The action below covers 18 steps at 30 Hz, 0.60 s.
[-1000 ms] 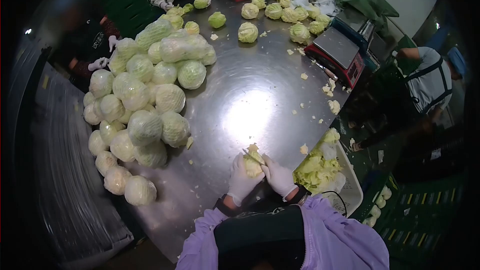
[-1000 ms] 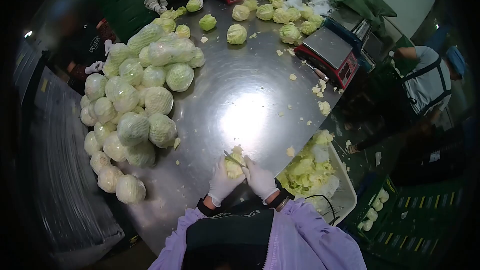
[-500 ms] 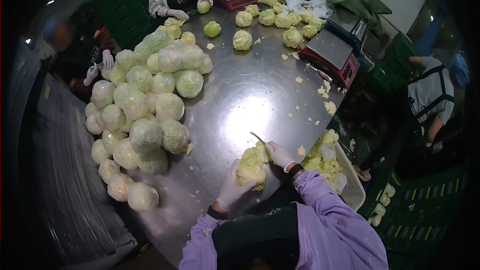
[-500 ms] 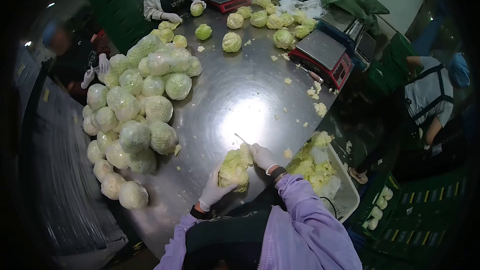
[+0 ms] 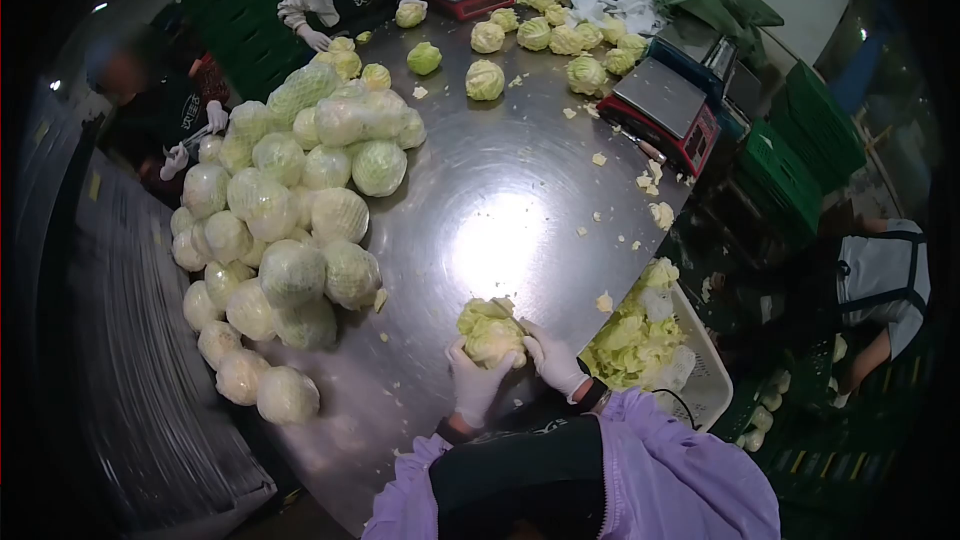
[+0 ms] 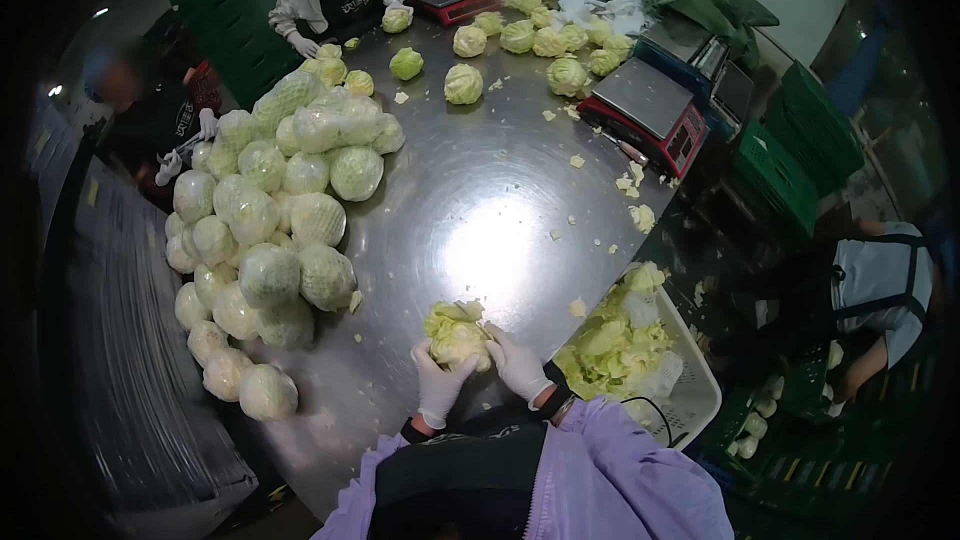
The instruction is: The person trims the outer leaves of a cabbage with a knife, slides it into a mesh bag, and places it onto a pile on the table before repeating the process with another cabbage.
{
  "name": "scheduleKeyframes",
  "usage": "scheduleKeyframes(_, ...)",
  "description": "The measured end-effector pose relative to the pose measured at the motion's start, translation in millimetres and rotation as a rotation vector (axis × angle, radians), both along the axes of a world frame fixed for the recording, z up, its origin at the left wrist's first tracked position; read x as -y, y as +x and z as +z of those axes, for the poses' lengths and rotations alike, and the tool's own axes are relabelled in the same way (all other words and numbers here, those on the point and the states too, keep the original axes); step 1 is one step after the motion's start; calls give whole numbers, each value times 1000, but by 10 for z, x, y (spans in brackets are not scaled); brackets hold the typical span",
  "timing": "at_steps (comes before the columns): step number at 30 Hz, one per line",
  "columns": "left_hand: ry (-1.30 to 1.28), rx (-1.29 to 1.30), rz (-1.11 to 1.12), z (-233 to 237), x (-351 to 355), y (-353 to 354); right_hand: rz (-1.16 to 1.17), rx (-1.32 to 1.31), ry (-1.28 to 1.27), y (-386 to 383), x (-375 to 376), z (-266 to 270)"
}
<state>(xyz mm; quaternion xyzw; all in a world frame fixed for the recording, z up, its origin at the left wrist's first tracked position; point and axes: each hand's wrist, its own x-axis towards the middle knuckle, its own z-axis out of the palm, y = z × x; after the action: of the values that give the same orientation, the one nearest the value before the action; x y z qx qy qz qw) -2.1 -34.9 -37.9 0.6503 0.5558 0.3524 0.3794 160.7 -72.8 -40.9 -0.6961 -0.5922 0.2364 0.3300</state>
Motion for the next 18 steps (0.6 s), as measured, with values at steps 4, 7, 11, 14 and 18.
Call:
scheduleKeyframes(4, -238, 366, 67, -69, -41, -71, -92, -604, -269, 97, -73, 101)
scheduleKeyframes(7, -210, 256, 42, -299, -118, -302, -140, -697, -379, 34, -143, 306)
scheduleKeyframes(11, -482, 597, 33, 16, -295, -634, -82, -815, -313, -31, -206, -130)
scheduleKeyframes(14, -94, 313, 134, -112, -314, -726, 14, -739, -347, -196, -211, -38)
scheduleKeyframes(18, 108, -266, -1, 244, -364, -607, -1, -687, -212, -129, -241, -54)
